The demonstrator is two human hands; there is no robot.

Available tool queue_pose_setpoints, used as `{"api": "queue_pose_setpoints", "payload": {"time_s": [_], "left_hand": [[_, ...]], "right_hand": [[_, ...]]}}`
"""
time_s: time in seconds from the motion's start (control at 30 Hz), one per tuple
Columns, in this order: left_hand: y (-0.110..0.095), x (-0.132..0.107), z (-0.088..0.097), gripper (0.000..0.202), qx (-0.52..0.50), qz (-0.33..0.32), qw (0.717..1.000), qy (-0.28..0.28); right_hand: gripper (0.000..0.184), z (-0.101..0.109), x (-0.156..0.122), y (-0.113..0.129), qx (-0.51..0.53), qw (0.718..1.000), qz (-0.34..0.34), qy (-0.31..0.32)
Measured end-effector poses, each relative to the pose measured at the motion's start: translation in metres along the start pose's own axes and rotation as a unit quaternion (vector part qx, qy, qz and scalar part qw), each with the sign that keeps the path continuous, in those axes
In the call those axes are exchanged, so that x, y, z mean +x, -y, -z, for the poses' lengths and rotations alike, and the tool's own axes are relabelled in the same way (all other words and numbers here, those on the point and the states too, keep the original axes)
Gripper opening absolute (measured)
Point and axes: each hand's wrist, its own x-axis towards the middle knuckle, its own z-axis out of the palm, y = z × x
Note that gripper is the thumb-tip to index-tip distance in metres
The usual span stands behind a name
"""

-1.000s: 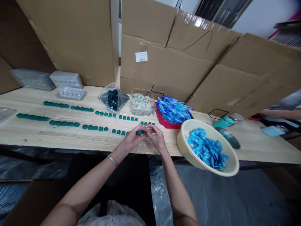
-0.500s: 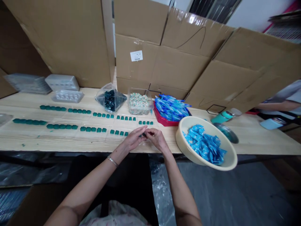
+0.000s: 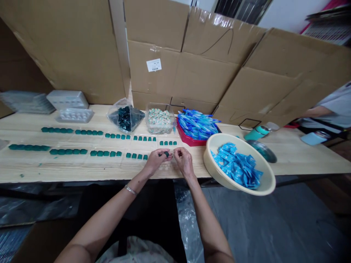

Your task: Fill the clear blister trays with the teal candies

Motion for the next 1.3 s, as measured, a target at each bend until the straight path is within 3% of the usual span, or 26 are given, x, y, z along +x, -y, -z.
{"api": "queue_pose_setpoints", "payload": {"time_s": [0.17, 0.27, 0.47, 0.63, 0.83, 0.93, 1.03, 1.13, 1.3], "left_hand": [[-0.004, 0.001, 0.003, 0.022, 0.019, -0.010, 1.000, 0.007], [-0.006, 0.000, 0.005, 0.026, 0.026, -0.010, 0.999, 0.031], [-0.012, -0.001, 0.009, 0.037, 0.091, 0.016, 0.992, 0.082], [-0.010, 0.001, 0.012, 0.035, 0.142, 0.062, 0.982, 0.110], [-0.002, 0.004, 0.010, 0.035, 0.181, 0.036, 0.977, 0.103], [0.006, 0.009, 0.010, 0.034, 0.202, 0.002, 0.977, 0.074], [0.012, 0.014, 0.012, 0.027, 0.216, -0.015, 0.975, 0.046], [0.015, 0.015, 0.014, 0.022, 0.227, -0.020, 0.972, 0.056], [0.013, 0.014, 0.020, 0.021, 0.230, -0.002, 0.971, 0.061]], "right_hand": [[0.021, 0.008, 0.002, 0.001, 0.133, 0.988, -0.066, 0.051], [0.022, 0.011, 0.000, 0.002, 0.163, 0.980, -0.041, 0.106], [0.018, 0.013, -0.004, -0.007, 0.193, 0.975, 0.004, 0.115], [0.020, 0.016, -0.011, -0.009, 0.217, 0.963, 0.019, 0.162], [0.020, 0.020, -0.011, -0.016, 0.239, 0.962, -0.072, 0.108], [0.022, 0.022, 0.007, -0.030, 0.165, 0.983, -0.081, 0.024], [0.018, 0.021, 0.032, -0.047, 0.044, 0.998, -0.028, -0.029], [0.017, 0.014, 0.051, -0.060, -0.058, 0.998, 0.010, -0.002], [0.019, 0.002, 0.062, -0.072, -0.191, 0.979, 0.007, 0.069]]}}
